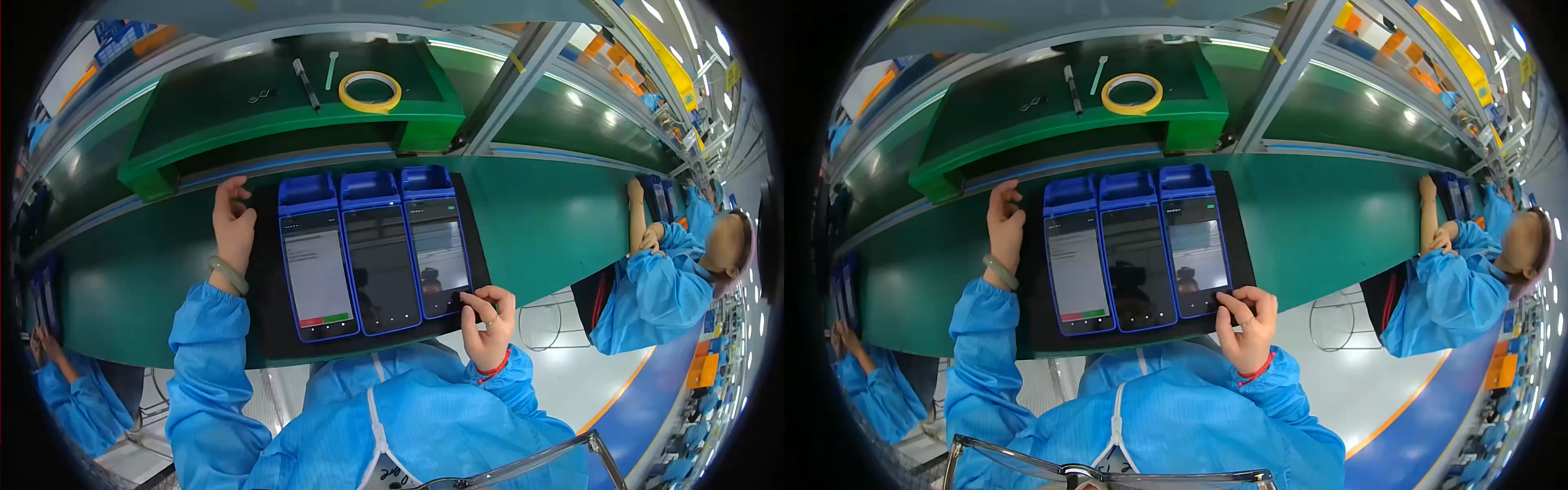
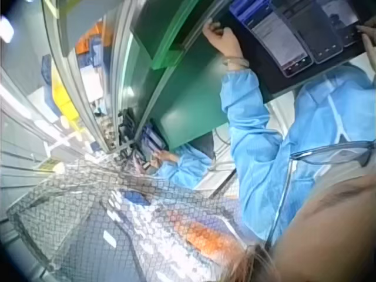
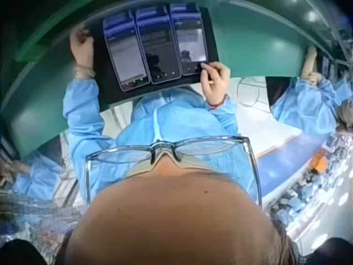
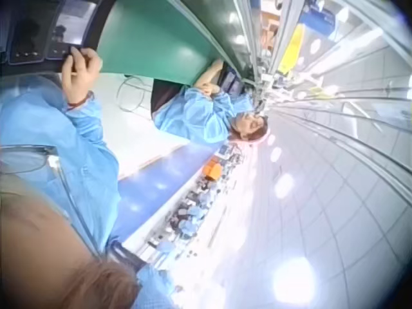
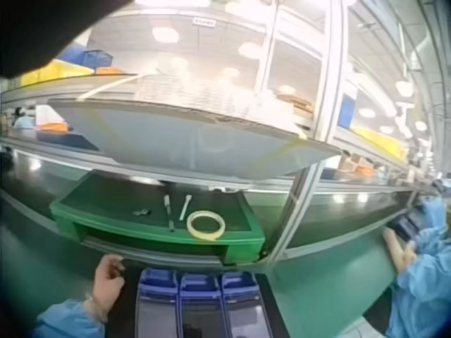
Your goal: The person tests handheld terminal devices by tapping options on their touchscreens, then slides the tray of devices down the assembly conveyor line.
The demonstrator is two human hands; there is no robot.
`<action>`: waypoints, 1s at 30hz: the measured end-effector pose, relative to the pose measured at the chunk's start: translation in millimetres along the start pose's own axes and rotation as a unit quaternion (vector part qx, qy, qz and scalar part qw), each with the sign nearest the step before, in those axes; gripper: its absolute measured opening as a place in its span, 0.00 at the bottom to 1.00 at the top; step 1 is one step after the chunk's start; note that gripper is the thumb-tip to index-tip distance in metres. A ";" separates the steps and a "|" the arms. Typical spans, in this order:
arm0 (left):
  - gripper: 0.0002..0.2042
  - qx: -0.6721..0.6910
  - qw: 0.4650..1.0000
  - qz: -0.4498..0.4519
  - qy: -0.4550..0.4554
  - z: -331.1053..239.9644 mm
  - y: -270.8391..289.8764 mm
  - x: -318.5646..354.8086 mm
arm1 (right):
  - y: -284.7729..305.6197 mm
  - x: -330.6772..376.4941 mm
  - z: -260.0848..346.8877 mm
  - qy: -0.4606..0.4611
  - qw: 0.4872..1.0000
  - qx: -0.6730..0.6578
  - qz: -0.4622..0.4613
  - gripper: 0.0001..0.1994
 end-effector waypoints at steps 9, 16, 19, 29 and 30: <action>0.20 0.036 0.999 -0.007 -0.008 -1.5 0.5 1.2 | 0.7 0.2 1.8 0.007 1.000 0.001 0.006 0.11; 0.14 0.067 0.998 0.004 0.002 -0.7 -2.4 -0.4 | -1.8 2.0 8.3 0.018 0.999 -0.013 0.028 0.12; 0.13 0.057 0.998 0.003 -0.005 1.0 0.4 -0.3 | -1.8 1.4 11.3 0.030 0.999 -0.005 0.038 0.12; 0.11 0.069 0.998 0.011 0.000 1.3 -1.8 -0.2 | 1.0 2.7 9.0 0.017 0.999 -0.007 0.033 0.13; 0.11 0.071 0.997 0.014 0.001 2.1 -2.1 0.0 | 1.5 1.6 11.0 0.030 0.999 -0.002 0.035 0.13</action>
Point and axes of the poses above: each hand's wrist, its own x-axis away from the middle knuckle, its own y-axis out of the back of the hand, z = x × y, the point moved 4 cm from there along -x, towards the middle knuckle
